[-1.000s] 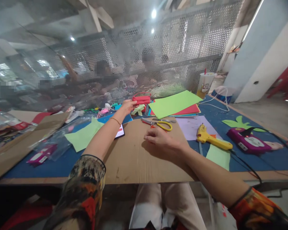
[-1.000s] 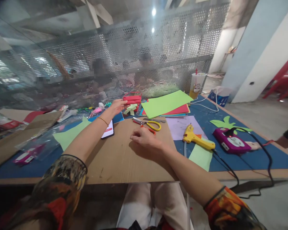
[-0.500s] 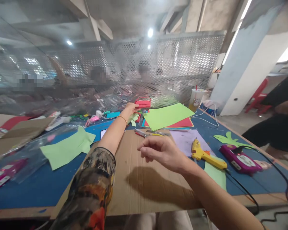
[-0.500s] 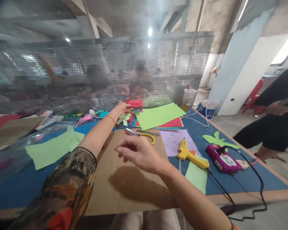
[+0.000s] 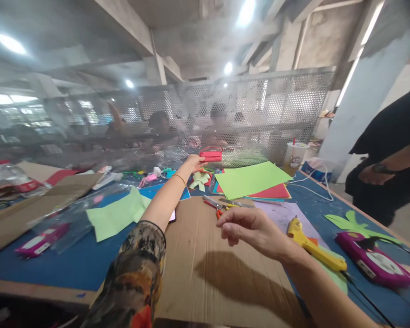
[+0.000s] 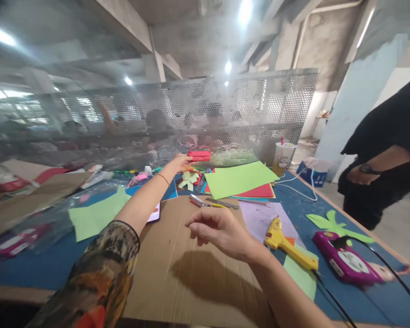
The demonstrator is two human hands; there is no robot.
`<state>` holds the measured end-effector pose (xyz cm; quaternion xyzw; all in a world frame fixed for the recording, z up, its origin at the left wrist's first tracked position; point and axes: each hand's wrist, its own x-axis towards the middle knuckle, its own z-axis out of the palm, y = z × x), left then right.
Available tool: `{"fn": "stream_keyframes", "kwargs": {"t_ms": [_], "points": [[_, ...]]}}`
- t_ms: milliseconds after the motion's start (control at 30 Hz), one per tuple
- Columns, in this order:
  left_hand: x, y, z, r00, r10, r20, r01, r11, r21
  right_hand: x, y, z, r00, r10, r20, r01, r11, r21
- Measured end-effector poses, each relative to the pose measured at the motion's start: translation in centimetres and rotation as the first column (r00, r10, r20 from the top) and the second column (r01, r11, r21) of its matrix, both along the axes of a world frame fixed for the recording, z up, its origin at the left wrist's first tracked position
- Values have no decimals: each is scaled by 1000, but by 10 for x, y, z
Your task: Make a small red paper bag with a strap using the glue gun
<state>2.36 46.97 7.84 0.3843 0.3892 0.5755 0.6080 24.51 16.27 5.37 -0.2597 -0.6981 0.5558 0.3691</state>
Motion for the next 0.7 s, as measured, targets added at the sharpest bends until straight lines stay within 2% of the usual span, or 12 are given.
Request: {"fn": "stream_keyframes", "kwargs": {"t_ms": [167,267,367,433,533,600,700], "points": [[-35,-38,23,988,116,-103,-111,992,56,-4,28,-23,999,-37,8,37,999,-5],[-45,-61,29,983,133,-124,-122,988,92,-6,40,-30,997,-73,3,73,997,-15],[-48,-81,30,985,111,-134,-98,990,102,-6,47,-32,993,-116,11,116,993,-5],[-45,-91,24,987,86,-137,-74,993,91,-6,50,-34,990,-139,22,139,990,-4],[-33,-98,6,989,42,-143,-37,999,36,-5,51,-36,987,-156,39,156,988,-19],[-20,-93,-8,988,22,-150,-24,1000,-15,-5,52,-38,988,-144,54,146,989,-35],[2,-73,-21,988,24,-155,-36,996,-76,-6,52,-41,991,-113,74,117,992,-51]]}}
